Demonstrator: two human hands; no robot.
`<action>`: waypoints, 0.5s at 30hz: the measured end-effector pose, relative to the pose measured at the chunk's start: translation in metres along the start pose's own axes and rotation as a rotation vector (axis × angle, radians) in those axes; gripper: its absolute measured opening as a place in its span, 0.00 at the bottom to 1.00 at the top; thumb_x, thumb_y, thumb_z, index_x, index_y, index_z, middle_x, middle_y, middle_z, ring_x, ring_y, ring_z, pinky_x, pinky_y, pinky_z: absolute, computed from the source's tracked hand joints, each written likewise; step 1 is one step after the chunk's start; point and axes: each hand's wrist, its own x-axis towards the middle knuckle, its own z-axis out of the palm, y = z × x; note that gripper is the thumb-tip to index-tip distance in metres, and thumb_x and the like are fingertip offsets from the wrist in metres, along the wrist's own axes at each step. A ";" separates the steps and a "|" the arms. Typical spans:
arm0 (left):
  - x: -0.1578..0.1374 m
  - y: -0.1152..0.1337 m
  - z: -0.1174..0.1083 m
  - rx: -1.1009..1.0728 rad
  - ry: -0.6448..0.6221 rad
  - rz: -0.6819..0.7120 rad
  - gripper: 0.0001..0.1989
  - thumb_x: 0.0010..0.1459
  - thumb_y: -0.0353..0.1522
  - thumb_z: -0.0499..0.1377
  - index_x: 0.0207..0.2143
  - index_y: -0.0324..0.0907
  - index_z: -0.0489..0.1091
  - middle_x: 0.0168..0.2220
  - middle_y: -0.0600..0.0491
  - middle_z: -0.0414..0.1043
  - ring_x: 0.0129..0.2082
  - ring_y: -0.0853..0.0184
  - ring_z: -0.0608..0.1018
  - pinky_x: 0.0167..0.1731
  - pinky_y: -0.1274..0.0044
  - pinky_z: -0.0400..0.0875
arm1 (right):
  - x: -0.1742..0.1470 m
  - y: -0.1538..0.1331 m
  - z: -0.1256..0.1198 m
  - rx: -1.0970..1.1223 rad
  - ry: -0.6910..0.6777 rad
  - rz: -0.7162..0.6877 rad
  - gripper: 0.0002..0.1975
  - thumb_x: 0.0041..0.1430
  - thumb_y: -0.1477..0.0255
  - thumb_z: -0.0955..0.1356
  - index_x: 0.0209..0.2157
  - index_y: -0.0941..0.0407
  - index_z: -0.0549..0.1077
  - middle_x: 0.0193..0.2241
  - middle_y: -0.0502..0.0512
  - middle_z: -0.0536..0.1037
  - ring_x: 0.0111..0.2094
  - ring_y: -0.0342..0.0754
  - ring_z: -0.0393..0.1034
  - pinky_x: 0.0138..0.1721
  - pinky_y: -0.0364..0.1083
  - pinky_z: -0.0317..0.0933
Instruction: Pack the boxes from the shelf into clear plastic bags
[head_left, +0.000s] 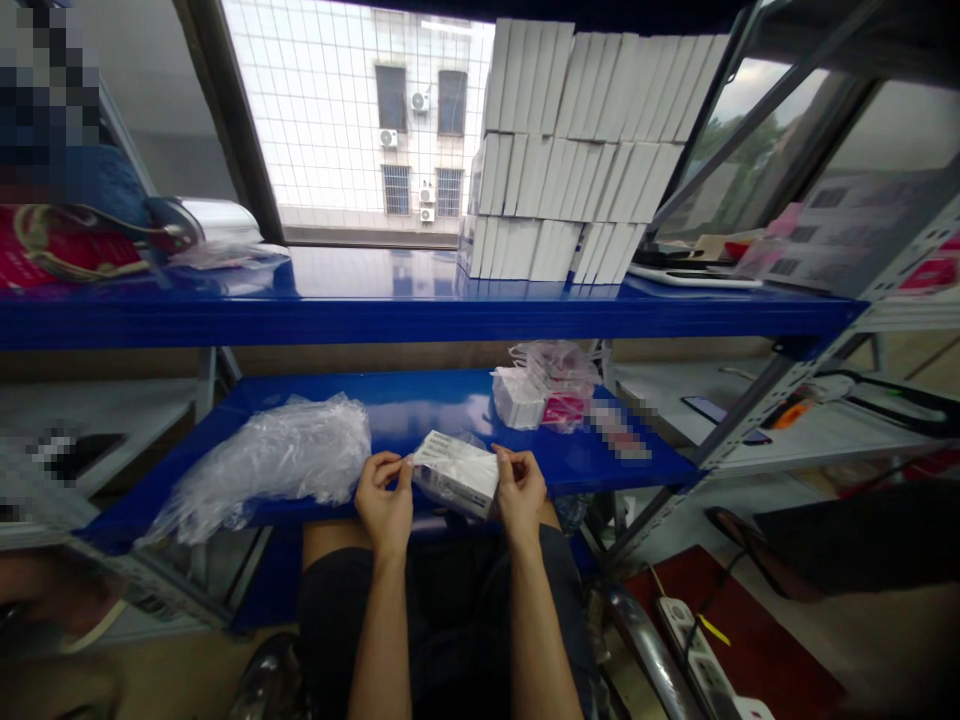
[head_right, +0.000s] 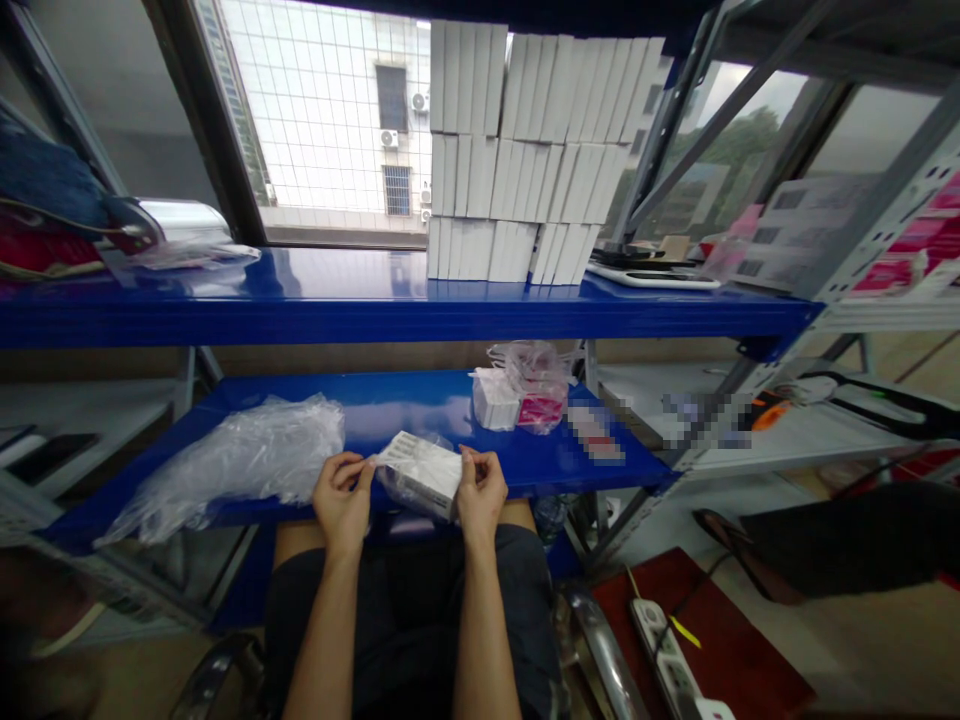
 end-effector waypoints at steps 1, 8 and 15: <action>0.000 0.000 0.000 0.006 -0.012 -0.010 0.12 0.52 0.37 0.68 0.36 0.42 0.72 0.31 0.53 0.77 0.32 0.67 0.80 0.37 0.78 0.75 | 0.000 0.002 0.001 0.016 0.008 0.011 0.18 0.60 0.53 0.70 0.31 0.54 0.70 0.38 0.61 0.84 0.40 0.54 0.78 0.44 0.50 0.68; -0.011 -0.013 0.003 0.020 -0.223 -0.313 0.21 0.58 0.49 0.62 0.45 0.45 0.65 0.24 0.58 0.72 0.23 0.64 0.80 0.25 0.75 0.77 | 0.001 0.005 -0.026 0.090 -0.331 0.101 0.31 0.53 0.53 0.74 0.53 0.55 0.69 0.37 0.55 0.82 0.37 0.53 0.79 0.38 0.49 0.72; -0.015 -0.029 0.019 -0.060 -0.358 -0.502 0.29 0.62 0.53 0.57 0.58 0.47 0.61 0.38 0.48 0.79 0.35 0.60 0.85 0.36 0.69 0.81 | -0.001 -0.008 -0.040 -0.324 -0.443 -0.095 0.42 0.41 0.60 0.80 0.58 0.54 0.68 0.47 0.59 0.81 0.48 0.58 0.77 0.50 0.53 0.70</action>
